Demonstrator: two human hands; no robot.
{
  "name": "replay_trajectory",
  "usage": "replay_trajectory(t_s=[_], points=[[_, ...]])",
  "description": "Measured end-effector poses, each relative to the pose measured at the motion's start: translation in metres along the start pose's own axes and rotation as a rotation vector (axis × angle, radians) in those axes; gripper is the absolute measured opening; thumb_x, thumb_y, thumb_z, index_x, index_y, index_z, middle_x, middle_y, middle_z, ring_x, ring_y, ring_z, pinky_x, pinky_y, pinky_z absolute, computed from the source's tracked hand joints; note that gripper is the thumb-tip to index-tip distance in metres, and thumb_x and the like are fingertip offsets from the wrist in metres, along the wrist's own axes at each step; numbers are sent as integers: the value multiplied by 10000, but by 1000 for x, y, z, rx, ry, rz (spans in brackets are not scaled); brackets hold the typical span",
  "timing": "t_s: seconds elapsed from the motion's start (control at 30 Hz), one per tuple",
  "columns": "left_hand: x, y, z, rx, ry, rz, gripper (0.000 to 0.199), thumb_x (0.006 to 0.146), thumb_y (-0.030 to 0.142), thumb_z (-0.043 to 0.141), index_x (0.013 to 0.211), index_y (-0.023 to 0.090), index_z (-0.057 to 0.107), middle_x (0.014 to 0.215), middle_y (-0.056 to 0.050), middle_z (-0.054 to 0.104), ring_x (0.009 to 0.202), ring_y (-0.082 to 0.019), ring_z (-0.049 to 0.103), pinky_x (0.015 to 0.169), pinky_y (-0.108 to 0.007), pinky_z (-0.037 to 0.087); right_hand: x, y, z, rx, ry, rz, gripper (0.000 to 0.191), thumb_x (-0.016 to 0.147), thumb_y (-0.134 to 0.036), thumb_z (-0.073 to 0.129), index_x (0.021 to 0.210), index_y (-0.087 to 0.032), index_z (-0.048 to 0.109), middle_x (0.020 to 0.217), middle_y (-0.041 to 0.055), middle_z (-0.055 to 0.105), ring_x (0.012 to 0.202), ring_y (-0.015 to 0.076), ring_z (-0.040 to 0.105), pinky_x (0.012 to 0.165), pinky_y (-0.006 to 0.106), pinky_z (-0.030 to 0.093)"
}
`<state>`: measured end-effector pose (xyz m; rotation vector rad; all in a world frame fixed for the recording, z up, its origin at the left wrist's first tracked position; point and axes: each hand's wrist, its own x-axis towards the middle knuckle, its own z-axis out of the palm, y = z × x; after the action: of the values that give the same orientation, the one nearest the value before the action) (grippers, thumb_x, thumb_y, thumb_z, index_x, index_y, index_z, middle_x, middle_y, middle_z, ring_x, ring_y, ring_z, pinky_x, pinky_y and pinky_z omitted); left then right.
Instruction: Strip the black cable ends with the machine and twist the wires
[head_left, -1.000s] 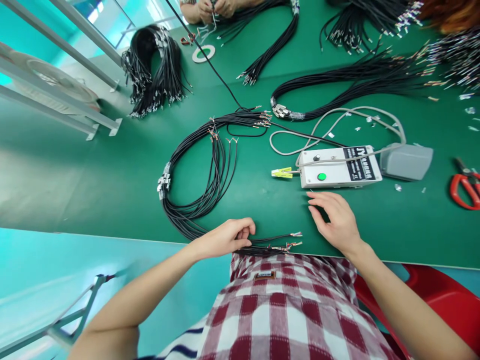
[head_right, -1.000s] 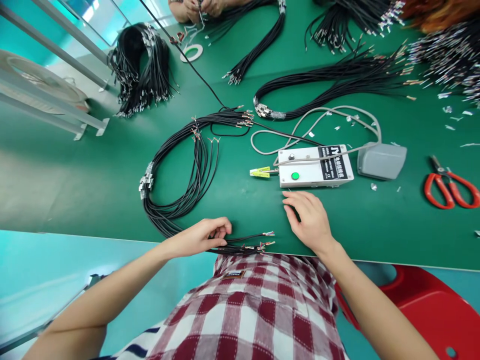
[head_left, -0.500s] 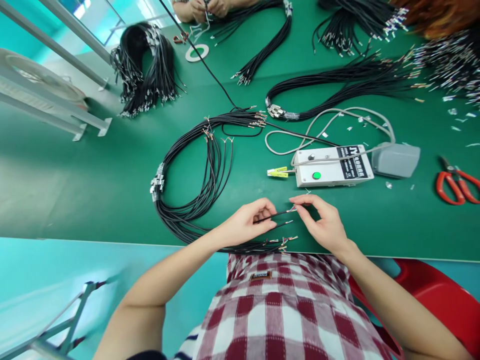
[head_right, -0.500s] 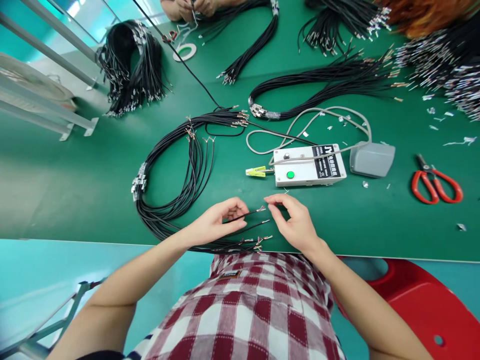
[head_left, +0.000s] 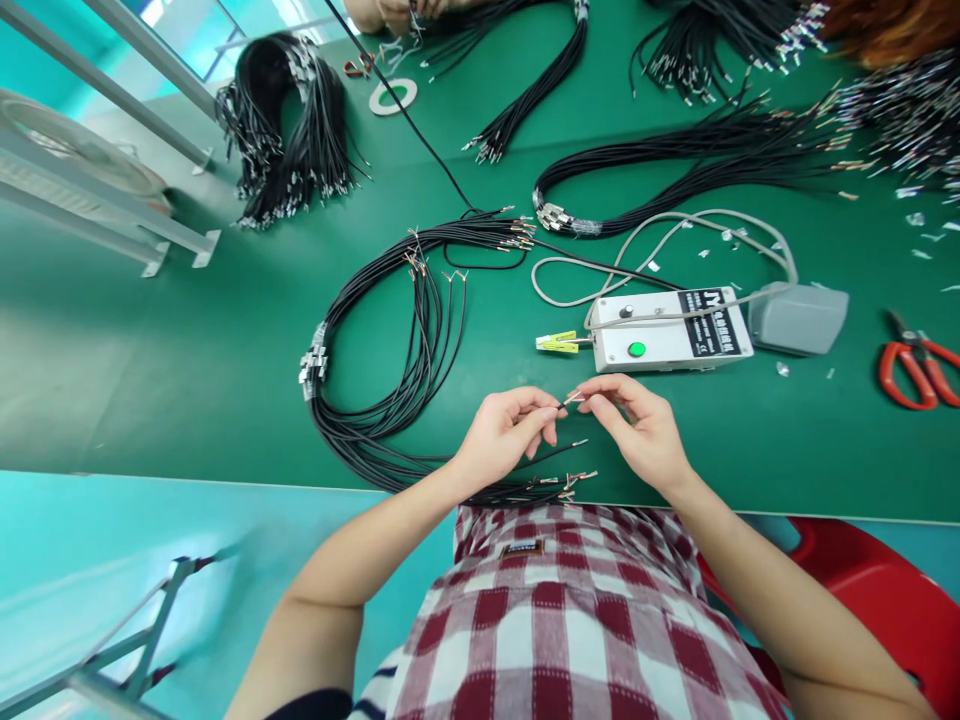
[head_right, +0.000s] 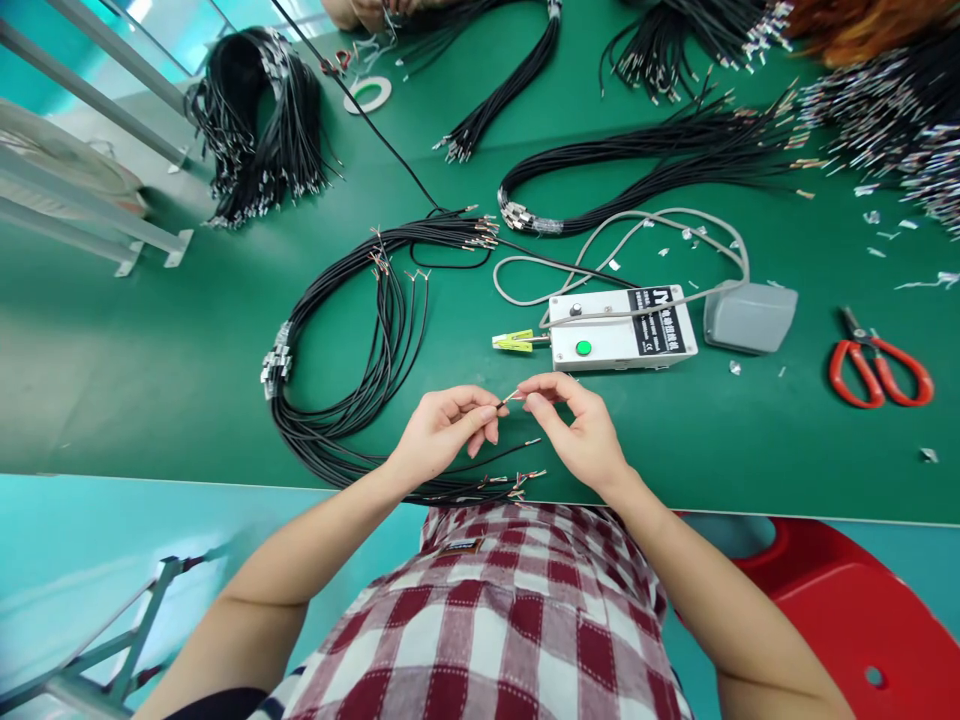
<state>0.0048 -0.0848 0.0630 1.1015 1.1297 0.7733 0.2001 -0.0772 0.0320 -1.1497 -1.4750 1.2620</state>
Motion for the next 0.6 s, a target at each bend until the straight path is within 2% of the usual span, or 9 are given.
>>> replay_trajectory(t_s=[0.27,0.43,0.6], points=[[1,-1,1,-40,2,2,362,860,479,660,889,119,646,617,-11,645,409,-49,423,411,-188,321,8,-11,9,123,38,84,151,799,-349,770,797,-216,697,766,1,710,704,139,646,695,277,521],[1,-2,1,-123,-16,-24,382,846,489,677,887,111,639,604,-14,647,399,-47,422,406,-188,302,8,-5,16,330,17,171,176,770,-365,796,769,-224,691,726,-16,689,635,110,592,630,251,495],[1,-4,1,-223,-16,-71,392,827,492,699,866,107,636,580,-9,635,382,-41,409,398,-185,258,5,-3,20,356,3,210,201,785,-405,779,830,-222,709,803,6,707,659,111,589,654,259,509]])
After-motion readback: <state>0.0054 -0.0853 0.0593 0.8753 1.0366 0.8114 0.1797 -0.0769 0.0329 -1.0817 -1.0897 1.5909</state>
